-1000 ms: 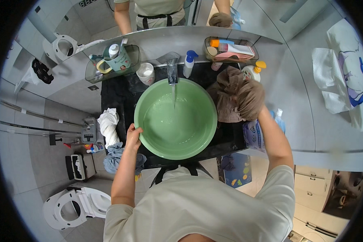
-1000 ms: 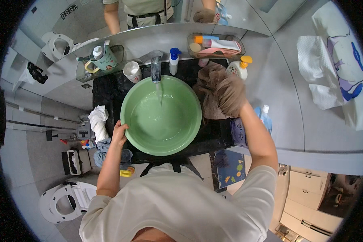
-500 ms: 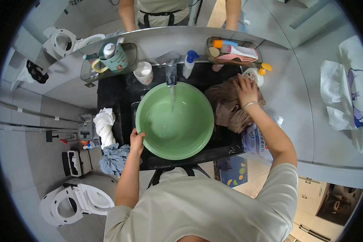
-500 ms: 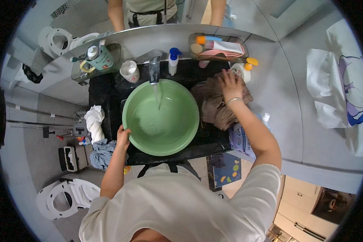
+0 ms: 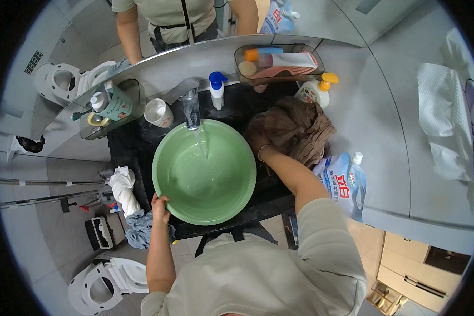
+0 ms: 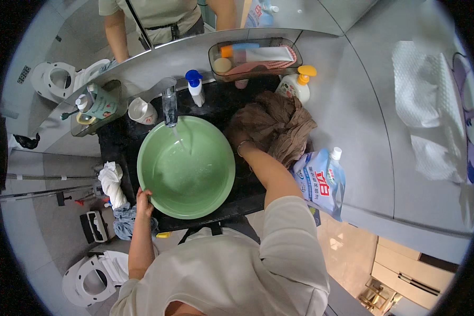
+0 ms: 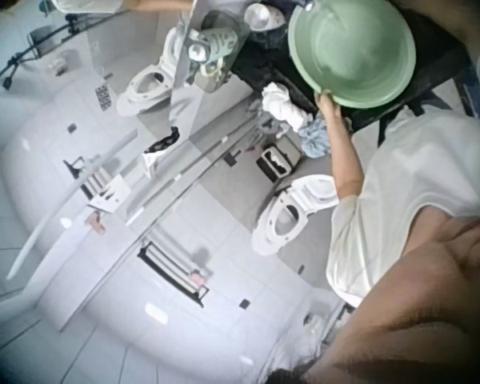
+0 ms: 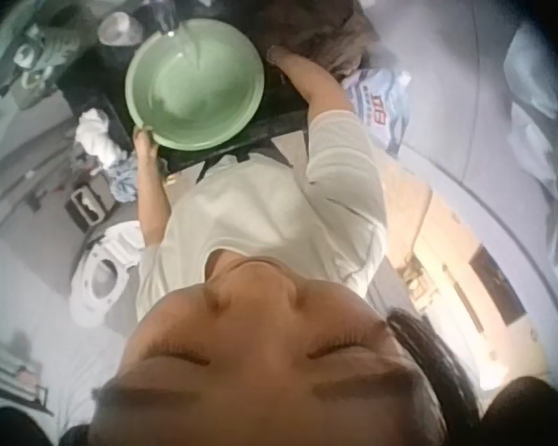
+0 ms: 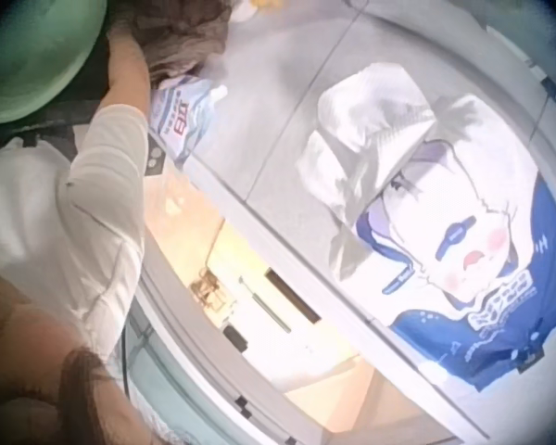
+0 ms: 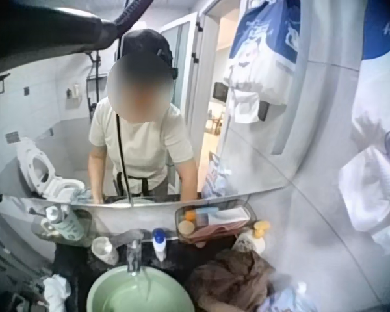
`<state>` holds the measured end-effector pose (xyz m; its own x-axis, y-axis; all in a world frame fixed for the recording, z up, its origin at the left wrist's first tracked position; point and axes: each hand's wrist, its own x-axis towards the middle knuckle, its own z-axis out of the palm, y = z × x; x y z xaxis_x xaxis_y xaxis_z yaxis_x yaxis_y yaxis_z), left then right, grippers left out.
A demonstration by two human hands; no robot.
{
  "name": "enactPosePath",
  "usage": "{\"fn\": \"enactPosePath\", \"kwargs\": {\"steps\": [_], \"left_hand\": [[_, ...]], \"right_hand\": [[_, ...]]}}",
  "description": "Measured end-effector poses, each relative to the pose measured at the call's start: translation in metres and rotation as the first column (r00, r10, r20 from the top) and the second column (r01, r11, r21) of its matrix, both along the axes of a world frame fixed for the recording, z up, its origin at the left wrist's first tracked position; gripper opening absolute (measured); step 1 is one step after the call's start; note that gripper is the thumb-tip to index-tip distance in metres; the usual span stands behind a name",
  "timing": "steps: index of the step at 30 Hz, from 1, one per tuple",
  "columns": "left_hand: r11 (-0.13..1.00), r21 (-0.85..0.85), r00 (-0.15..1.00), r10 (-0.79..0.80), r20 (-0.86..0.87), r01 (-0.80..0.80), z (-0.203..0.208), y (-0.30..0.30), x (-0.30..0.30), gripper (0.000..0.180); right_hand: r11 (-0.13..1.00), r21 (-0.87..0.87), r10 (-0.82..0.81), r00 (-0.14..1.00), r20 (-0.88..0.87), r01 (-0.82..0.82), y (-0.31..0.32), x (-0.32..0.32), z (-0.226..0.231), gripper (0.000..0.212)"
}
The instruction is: The person hand washes clothes in a green basin at a bathroom sink, rinsing and wringing them repeatedly. They also dry their hands with a tissue, walk to the living room to pick up a phone and a glass, pour hot water into the glass, and return to the bathroom to continue washing.
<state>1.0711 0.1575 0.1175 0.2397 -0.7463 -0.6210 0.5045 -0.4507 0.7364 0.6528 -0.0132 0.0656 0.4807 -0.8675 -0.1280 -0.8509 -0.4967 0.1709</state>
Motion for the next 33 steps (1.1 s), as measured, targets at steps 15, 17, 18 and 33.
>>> {"fn": "enactPosePath", "kwargs": {"steps": [15, 17, 18, 33], "left_hand": [[0.999, -0.009, 0.999, 0.031, 0.039, -0.031, -0.002, -0.007, -0.014, 0.027], [0.997, 0.007, 0.997, 0.073, 0.028, -0.073, 0.006, -0.006, -0.020, 0.027], [0.997, -0.008, 0.997, 0.082, 0.016, -0.081, 0.010, -0.005, -0.025, 0.026], [0.990, 0.018, 0.933, 0.127, 0.336, -0.142, 0.013, 0.016, -0.087, 0.028]], "right_hand": [[0.478, 0.778, 0.383, 0.700, -0.602, 0.408, 0.006, -0.009, 0.176, 0.036], [0.417, 0.770, 0.302, 0.725, -0.618, 0.483, 0.012, -0.016, 0.171, 0.035], [0.395, 0.766, 0.261, 0.737, -0.623, 0.507, 0.016, -0.021, 0.169, 0.035], [0.919, 0.391, 0.120, 0.977, -0.175, -0.043, 0.051, -0.047, 0.150, 0.039]]}}
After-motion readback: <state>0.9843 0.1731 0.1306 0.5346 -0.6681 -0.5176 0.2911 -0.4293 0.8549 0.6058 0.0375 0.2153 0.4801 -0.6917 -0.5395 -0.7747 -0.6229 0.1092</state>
